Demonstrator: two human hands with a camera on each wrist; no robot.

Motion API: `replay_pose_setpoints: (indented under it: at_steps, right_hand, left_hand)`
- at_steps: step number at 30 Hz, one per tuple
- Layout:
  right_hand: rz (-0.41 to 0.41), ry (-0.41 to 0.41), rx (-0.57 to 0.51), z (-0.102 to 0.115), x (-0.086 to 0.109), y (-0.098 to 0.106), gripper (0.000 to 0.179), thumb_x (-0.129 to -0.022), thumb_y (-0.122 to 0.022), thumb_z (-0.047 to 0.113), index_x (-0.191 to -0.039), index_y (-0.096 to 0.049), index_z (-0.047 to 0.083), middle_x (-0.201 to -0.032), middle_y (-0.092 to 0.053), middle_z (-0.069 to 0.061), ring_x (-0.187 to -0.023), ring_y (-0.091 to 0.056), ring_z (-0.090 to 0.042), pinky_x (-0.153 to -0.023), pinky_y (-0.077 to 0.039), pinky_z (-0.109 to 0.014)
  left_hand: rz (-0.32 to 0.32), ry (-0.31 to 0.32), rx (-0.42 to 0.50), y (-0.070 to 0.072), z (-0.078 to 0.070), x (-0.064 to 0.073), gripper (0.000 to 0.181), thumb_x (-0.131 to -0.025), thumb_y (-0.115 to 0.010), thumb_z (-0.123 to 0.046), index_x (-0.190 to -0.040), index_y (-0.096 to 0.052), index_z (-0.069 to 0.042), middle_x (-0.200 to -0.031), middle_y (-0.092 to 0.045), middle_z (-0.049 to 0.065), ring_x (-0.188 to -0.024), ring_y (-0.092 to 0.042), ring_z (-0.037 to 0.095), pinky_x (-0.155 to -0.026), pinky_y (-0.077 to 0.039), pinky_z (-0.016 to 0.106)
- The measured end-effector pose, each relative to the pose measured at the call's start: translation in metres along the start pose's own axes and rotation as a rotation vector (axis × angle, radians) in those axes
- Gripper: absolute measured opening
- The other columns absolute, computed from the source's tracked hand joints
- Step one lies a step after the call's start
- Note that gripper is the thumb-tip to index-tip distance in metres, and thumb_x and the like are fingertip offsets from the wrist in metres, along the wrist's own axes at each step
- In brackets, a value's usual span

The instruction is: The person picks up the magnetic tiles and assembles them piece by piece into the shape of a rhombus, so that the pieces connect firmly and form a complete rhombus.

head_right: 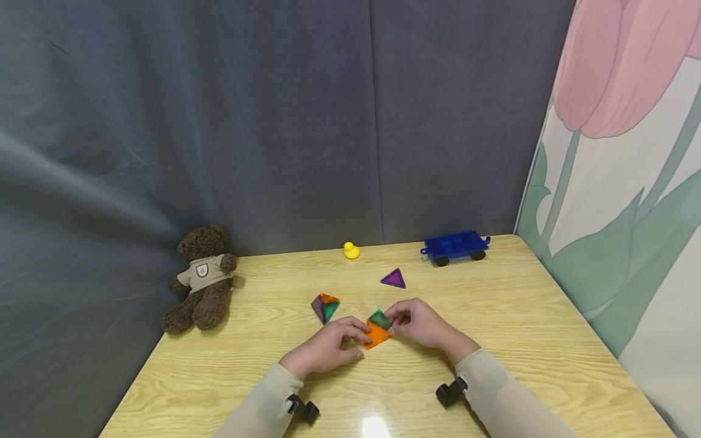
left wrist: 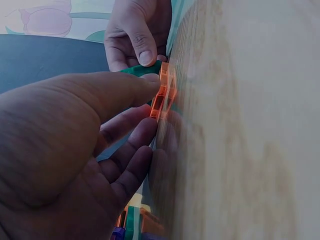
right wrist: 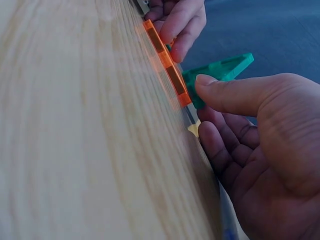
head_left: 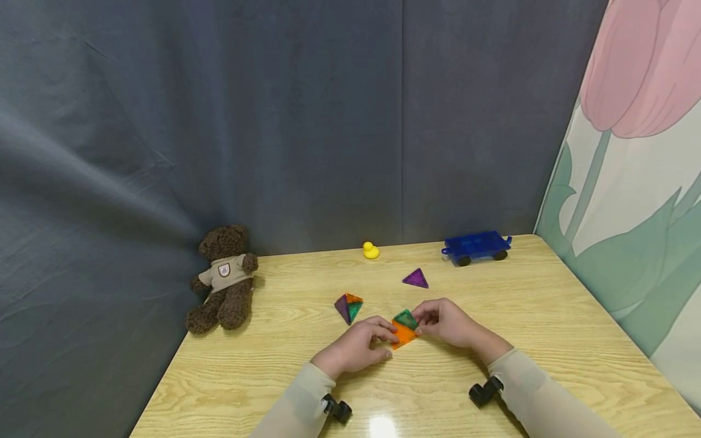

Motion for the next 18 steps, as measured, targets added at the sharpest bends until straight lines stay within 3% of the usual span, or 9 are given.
replay_pose_setpoints:
  at_steps: [18]
  right_hand:
    - [0.005,-0.008,-0.019,-0.0058,0.0008,-0.0023,0.017,-0.088,-0.085,0.006,-0.104,-0.079,0.009,-0.092,-0.072,-0.005,-0.083,-0.067,-0.019,-0.075,-0.057,-0.026]
  left_hand:
    - [0.003,0.013,0.007,0.0018,-0.004,0.0011,0.026,-0.099,-0.076,-0.018,-0.125,-0.077,-0.019,-0.138,-0.06,-0.009,-0.13,-0.053,0.009,-0.112,-0.044,0.032]
Point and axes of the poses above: each hand's wrist, its own x-axis away from the middle knuckle, its own y-axis out of the back of the hand, z = x × y, the point moved 5 cm from there along -x, towards the middle knuckle
